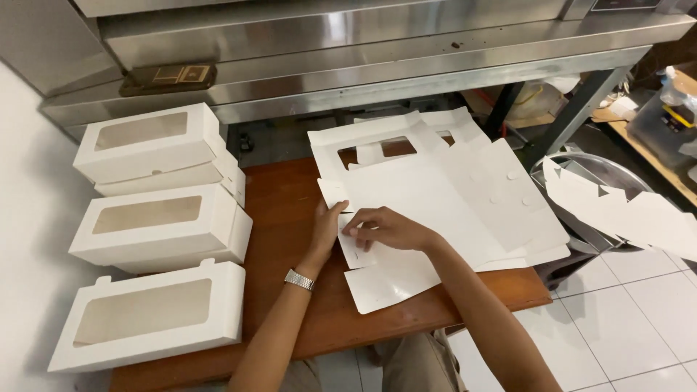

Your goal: The person assembles white rectangular cardboard boxes with clear windows by folding flaps and tucking tabs into slots. They complete one box and place it on a stack, then begin assembling a second box.

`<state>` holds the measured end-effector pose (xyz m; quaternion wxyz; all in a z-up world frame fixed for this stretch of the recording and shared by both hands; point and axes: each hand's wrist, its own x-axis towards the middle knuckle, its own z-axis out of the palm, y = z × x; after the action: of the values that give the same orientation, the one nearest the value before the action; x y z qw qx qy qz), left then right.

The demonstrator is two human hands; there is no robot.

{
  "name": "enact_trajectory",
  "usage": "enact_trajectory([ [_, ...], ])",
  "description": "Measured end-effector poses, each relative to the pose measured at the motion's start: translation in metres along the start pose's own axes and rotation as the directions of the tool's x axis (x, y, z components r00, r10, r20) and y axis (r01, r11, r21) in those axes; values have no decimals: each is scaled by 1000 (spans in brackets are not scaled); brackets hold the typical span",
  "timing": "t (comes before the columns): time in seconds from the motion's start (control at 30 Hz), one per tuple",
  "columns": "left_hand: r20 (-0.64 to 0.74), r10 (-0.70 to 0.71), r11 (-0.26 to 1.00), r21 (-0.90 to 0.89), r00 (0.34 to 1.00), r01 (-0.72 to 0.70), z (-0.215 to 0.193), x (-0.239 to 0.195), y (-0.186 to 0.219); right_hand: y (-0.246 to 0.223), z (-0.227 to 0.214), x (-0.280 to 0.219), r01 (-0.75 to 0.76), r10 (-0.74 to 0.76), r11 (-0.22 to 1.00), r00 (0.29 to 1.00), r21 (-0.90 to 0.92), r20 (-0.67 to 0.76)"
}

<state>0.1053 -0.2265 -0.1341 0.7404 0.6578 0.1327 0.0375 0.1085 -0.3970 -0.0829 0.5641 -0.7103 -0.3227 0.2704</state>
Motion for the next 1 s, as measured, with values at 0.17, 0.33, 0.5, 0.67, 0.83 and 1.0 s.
enact_trajectory([
  [0.17, 34, 95, 987, 127, 995, -99, -9, -1, 0, -7, -22, -6, 61, -48, 997, 978, 56, -204],
  [0.33, 59, 188, 976, 97, 980, -193, -8, -21, 29, 12, -43, -1, 87, -12, 988, 869, 130, -494],
  [0.5, 83, 72, 931, -363, 994, -37, -10, -22, 36, 26, -37, 8, -10, 49, 997, 851, 78, -523],
  [0.67, 95, 47, 950, -310, 994, -15, -13, -28, 42, 12, -11, 9, -113, 59, 985, 930, -130, -364],
  [0.83, 36, 98, 975, -204, 995, -89, -20, -2, 12, -3, -4, 1, -77, 5, 927, 981, -366, -195],
  [1.0, -48, 230, 961, 167, 972, -219, -21, -9, 6, 12, -5, 4, -117, 44, 919, 979, -376, -199],
])
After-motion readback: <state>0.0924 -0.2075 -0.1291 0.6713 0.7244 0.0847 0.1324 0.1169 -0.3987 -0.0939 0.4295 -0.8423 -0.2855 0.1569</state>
